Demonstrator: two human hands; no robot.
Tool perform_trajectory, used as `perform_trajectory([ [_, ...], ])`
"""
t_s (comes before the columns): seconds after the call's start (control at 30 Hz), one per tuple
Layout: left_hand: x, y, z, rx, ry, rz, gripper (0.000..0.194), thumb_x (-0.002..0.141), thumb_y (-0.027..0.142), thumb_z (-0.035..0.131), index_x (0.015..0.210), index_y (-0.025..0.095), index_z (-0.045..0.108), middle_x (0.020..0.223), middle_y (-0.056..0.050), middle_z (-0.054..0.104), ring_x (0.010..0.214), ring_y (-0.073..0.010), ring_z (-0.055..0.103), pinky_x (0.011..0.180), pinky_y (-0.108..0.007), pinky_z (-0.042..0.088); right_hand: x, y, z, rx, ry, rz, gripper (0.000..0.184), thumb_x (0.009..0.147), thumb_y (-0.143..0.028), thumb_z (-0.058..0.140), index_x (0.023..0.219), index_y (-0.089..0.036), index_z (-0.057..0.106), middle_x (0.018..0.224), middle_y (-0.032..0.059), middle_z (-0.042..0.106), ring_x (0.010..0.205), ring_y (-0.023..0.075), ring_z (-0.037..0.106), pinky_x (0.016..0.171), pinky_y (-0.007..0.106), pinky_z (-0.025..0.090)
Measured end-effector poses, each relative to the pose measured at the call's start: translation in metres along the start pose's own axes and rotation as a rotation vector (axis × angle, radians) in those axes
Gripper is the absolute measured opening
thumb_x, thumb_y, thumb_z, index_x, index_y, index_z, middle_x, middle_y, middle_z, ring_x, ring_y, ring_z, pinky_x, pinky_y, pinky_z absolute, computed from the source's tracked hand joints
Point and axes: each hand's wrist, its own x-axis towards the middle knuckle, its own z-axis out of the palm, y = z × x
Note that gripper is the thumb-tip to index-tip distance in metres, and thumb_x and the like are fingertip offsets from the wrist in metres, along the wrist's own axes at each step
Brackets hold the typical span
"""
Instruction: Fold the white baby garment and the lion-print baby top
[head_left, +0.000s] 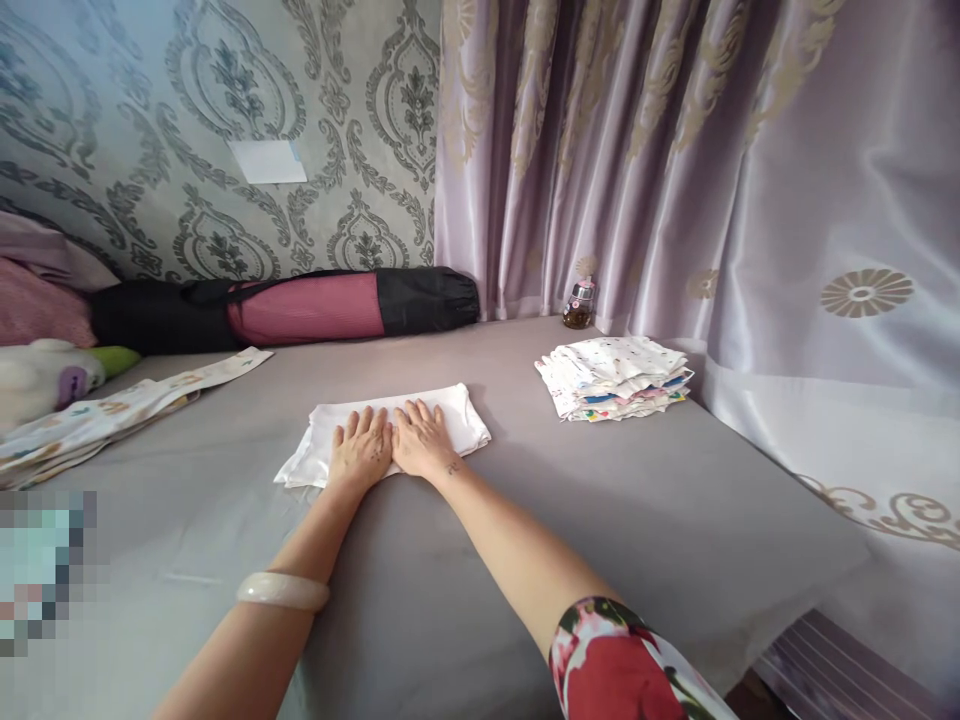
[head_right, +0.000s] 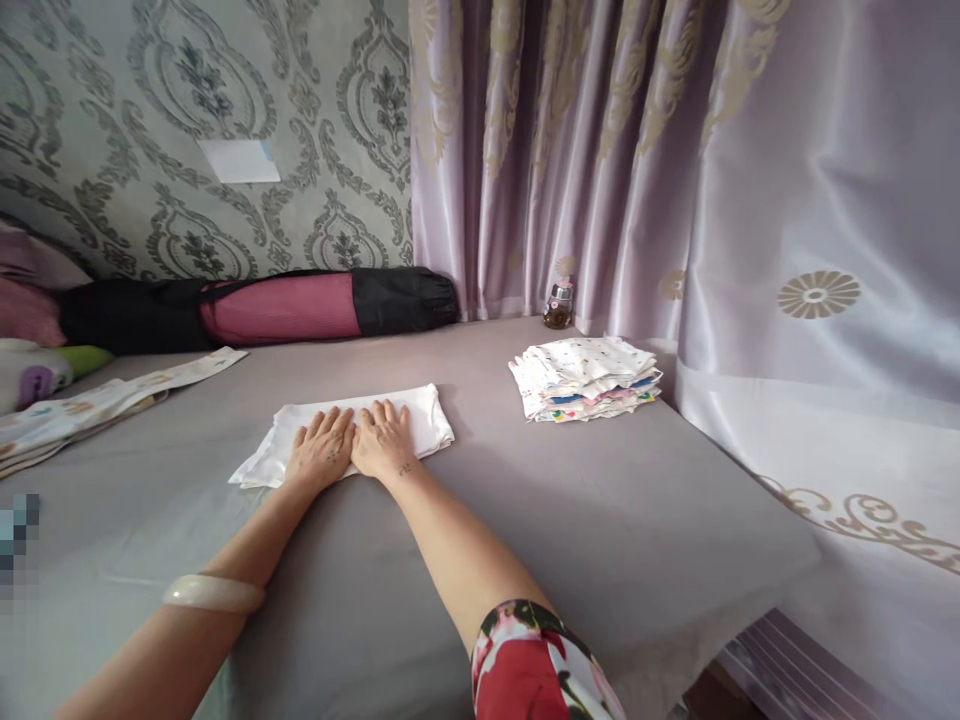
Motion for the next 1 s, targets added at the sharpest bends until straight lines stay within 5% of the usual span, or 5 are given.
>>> perform_trajectory([
  [0.47, 0.001, 0.000, -0.002, -0.042, -0.043, -0.013, 0.057, 0.100, 0.036, 0.022, 0.149, 0.017, 0.042, 0.157, -0.012, 0.038, 0.146, -0.0329, 0.030, 0.116, -0.054, 0.027, 0.001, 0.001, 0.000, -0.002, -0.017, 0.015, 0.047, 0.102, -0.032, 0.029, 0.142, -0.018, 0.047, 0.154, 0.0106, 0.043, 0.145, 0.0250, 0.028, 0.118, 0.052, 0.020],
  [0.87, -0.004, 0.005, -0.003, 0.023, 0.123, -0.042, 0.051, 0.099, 0.039, 0.030, 0.139, 0.021, 0.054, 0.151, -0.017, 0.043, 0.139, -0.0329, 0.041, 0.110, -0.050, 0.037, 0.000, 0.001, -0.002, 0.011, 0.008, 0.005, 0.045, 0.103, -0.033, 0.026, 0.137, -0.017, 0.051, 0.148, 0.0116, 0.048, 0.142, 0.0250, 0.031, 0.116, 0.052, 0.022],
  [1.0, -0.007, 0.008, -0.008, 0.039, 0.121, -0.028, 0.049, 0.099, 0.038, 0.029, 0.135, 0.020, 0.056, 0.136, -0.017, 0.056, 0.128, -0.0304, 0.051, 0.106, -0.046, 0.041, 0.001, 0.002, -0.001, 0.018, -0.009, 0.009, 0.045, 0.102, -0.034, 0.028, 0.138, -0.017, 0.051, 0.149, 0.0124, 0.046, 0.143, 0.0259, 0.030, 0.117, 0.051, 0.022],
])
